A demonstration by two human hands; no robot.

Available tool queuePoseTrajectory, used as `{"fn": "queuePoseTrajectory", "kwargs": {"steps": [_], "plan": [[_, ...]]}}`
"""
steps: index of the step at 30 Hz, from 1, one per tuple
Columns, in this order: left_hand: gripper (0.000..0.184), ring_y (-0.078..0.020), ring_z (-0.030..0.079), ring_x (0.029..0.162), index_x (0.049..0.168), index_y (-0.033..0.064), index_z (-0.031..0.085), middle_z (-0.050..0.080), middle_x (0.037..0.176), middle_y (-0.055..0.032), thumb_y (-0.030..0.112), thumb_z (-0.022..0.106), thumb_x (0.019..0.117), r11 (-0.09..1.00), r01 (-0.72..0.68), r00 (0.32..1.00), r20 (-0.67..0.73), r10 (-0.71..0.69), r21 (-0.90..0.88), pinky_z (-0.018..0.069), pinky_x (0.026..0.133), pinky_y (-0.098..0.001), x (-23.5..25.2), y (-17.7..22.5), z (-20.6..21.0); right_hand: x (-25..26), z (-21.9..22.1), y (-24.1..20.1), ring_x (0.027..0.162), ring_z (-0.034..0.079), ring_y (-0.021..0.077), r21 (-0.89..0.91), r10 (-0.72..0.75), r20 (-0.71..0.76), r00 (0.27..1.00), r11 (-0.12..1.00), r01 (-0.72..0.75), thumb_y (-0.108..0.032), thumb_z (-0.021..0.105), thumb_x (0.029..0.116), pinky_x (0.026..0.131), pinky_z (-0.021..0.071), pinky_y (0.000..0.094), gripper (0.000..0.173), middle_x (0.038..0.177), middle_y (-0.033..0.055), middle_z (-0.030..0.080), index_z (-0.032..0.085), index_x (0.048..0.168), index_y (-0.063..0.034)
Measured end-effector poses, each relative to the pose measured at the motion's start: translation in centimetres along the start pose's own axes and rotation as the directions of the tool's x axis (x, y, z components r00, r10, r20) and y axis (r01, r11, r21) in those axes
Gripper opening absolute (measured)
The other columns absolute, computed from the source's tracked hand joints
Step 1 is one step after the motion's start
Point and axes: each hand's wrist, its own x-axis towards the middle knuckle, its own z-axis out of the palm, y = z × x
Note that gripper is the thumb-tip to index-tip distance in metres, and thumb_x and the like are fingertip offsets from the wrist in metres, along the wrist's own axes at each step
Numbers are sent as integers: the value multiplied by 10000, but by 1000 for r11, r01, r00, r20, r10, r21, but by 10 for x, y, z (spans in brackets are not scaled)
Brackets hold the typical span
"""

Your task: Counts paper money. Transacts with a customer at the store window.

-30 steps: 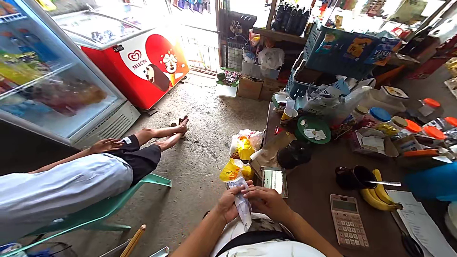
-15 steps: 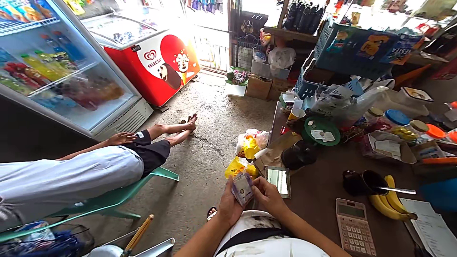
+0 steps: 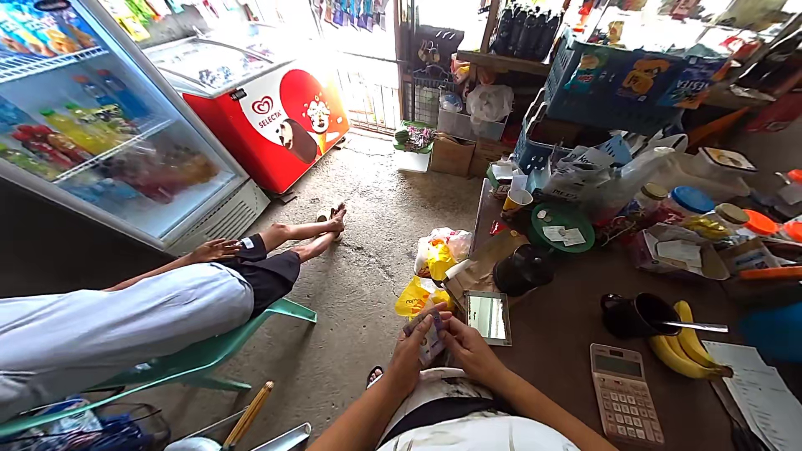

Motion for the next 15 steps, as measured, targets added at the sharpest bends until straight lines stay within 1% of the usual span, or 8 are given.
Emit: {"fn": "queuePoseTrajectory", "kwargs": {"steps": [2, 4, 6, 9, 10, 12, 13, 15], "plan": [[358, -163, 707, 1065, 1321, -16, 565, 722, 1186, -104, 166, 500, 1019, 994, 22, 1000, -12, -23, -110, 585, 943, -337, 0, -4, -3, 0, 1, -1, 887, 655, 6, 78, -2, -29, 1000, 997, 4, -153, 489, 1065, 829, 547, 199, 247, 974, 33, 692, 632, 1138, 35], [310, -143, 711, 1019, 1268, 9, 533, 727, 1129, -86, 118, 513, 978, 988, 43, 999, -25, -47, -146, 584, 927, -324, 0, -7, -2, 1, 0, -3, 895, 648, -3, 158, 35, -48, 998, 987, -27, -137, 487, 1060, 830, 546, 192, 214, 979, 12, 680, 621, 1119, 19], [317, -152, 711, 1043, 1291, 4, 529, 730, 1159, -98, 86, 514, 985, 984, 52, 998, -11, -55, -168, 576, 946, -329, -2, -8, 0, 2, 0, -1, 916, 664, 17, 155, 60, -20, 998, 986, -57, -138, 509, 1058, 857, 554, 213, 222, 999, 32, 698, 638, 1133, 27], [216, -138, 727, 969, 1218, 7, 566, 752, 1056, -83, 77, 440, 1057, 993, 34, 994, -98, -45, -109, 595, 888, -310, -2, -5, 6, 2, 2, -1, 1003, 687, 41, 118, 107, 23, 994, 987, -108, -150, 539, 1052, 933, 555, 233, 289, 1101, 70, 727, 635, 1245, 42], [209, -136, 726, 961, 1210, 3, 566, 751, 1034, -77, 72, 428, 1069, 996, 21, 991, -129, -32, -86, 593, 892, -311, -2, -5, 7, 2, 2, -1, 1007, 691, 43, 88, 115, 6, 993, 989, -115, -165, 558, 1045, 923, 560, 232, 311, 1126, 79, 729, 643, 1260, 43], [219, -146, 731, 963, 1202, -15, 575, 757, 1018, -85, 72, 416, 1081, 998, -33, 984, -177, 24, -47, 592, 910, -320, -1, -6, 5, 2, 2, 0, 887, 674, 28, 29, 121, -71, 990, 992, -119, -240, 598, 1022, 799, 558, 220, 299, 1060, 51, 724, 671, 1171, 9], [229, -154, 743, 955, 1188, -23, 592, 771, 1008, -92, 70, 411, 1083, 997, -70, 977, -204, 63, -27, 596, 914, -325, 0, -5, 5, 3, 2, 0, 784, 629, 22, 13, 123, -118, 985, 992, -122, -271, 607, 1008, 712, 527, 215, 295, 990, 33, 701, 667, 1119, -4], [243, -178, 759, 924, 1184, -39, 598, 776, 984, -107, 80, 406, 1094, 995, -95, 960, -262, 93, 4, 609, 906, -339, 1, -2, 4, 2, -1, -1, 680, 559, 9, 37, 133, -186, 973, 991, -128, -296, 603, 1004, 631, 480, 196, 285, 901, -1, 653, 654, 1065, -22]]}}
